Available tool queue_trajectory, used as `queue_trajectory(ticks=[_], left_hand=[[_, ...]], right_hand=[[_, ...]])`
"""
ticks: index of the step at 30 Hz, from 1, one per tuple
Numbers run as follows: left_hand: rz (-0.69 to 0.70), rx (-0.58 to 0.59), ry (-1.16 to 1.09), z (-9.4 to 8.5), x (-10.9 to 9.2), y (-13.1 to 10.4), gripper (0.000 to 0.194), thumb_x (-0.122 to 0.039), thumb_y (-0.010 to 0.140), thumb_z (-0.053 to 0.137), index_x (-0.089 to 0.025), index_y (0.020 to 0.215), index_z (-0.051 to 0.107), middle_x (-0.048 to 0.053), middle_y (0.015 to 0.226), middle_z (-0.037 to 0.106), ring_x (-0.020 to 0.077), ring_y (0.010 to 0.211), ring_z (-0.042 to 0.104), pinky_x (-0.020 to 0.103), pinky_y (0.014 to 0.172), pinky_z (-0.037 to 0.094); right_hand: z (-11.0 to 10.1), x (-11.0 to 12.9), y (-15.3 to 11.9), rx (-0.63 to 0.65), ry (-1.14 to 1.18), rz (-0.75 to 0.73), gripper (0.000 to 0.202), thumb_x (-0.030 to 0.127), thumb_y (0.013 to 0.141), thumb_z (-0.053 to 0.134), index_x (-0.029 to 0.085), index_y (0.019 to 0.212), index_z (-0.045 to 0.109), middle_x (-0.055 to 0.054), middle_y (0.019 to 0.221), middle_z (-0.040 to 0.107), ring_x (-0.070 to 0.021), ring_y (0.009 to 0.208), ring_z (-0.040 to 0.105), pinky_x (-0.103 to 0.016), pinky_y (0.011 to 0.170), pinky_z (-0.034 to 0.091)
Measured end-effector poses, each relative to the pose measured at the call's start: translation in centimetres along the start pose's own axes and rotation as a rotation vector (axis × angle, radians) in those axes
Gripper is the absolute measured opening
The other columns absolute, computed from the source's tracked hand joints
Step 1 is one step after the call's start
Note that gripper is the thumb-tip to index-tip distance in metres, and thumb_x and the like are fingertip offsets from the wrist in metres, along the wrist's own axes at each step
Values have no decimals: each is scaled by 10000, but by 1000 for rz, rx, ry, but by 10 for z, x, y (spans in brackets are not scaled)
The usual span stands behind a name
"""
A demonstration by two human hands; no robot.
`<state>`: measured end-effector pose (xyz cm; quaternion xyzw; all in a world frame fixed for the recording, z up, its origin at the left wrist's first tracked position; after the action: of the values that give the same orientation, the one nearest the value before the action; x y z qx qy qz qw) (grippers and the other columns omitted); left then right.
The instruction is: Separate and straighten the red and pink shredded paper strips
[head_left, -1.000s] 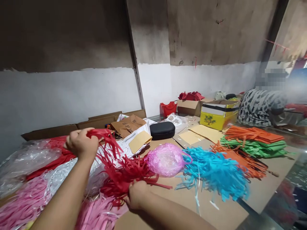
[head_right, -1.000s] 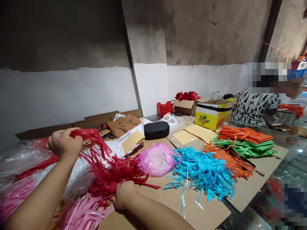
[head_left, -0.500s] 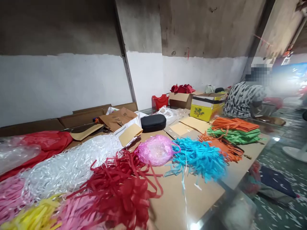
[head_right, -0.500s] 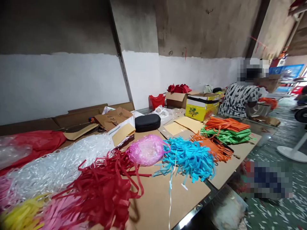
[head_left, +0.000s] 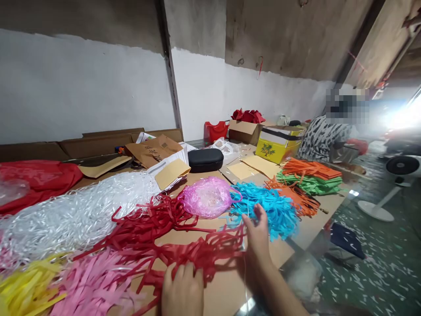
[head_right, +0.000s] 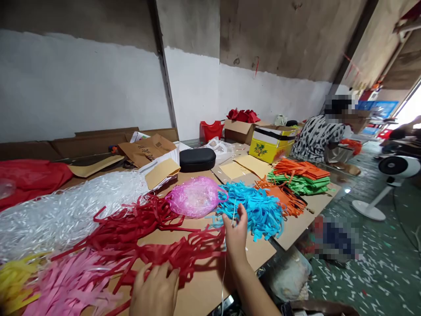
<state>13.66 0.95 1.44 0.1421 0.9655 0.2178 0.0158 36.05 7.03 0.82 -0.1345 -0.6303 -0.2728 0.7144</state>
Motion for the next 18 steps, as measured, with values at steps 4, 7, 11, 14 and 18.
queue_trajectory(ticks=[4,7,11,14,18], left_hand=[[-39,-2,-7,-6,-11,23,173,-163,820,662,-270,785,793,61,960,787,290,965,681,492,956,421],[-25,-85,1,-16,-11,26,248,-148,867,585,-277,894,794,90,1251,739,330,1209,618,623,1140,255],[68,-141,15,-23,-8,21,280,-156,857,575,-293,980,786,54,1365,675,322,1289,581,636,1230,15],[54,-90,53,-20,7,16,374,-105,777,590,-316,1010,792,79,1324,699,373,1267,599,723,1186,90],[28,-71,108,-19,25,4,407,-85,758,575,-327,990,805,90,1286,717,396,1224,630,751,1146,185]], right_hand=[[15,-1,-70,454,-553,-610,163,314,931,567,261,1049,666,-90,1062,714,-288,1016,669,-447,906,525],[28,-19,-105,525,-766,-720,307,248,868,610,234,1175,609,-136,1184,671,-321,1069,647,-463,902,520],[46,0,-95,459,-764,-778,330,180,848,583,273,1164,612,-77,1249,674,-337,1204,560,-590,1088,325],[50,16,-78,516,-669,-814,228,148,846,564,277,1016,644,-2,1068,741,-280,1112,589,-562,1089,293],[50,7,-70,713,-747,-756,253,191,809,616,261,1046,668,-15,1085,748,-288,1158,567,-595,1140,213]])
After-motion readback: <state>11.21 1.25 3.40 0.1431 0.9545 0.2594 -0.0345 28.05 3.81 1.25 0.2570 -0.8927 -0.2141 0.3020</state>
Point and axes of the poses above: each hand's wrist, its own y-axis towards the middle knuckle, its own z-axis out of the palm, x = y × z, the point moved 6 cm from there along y, towards the middle knuckle
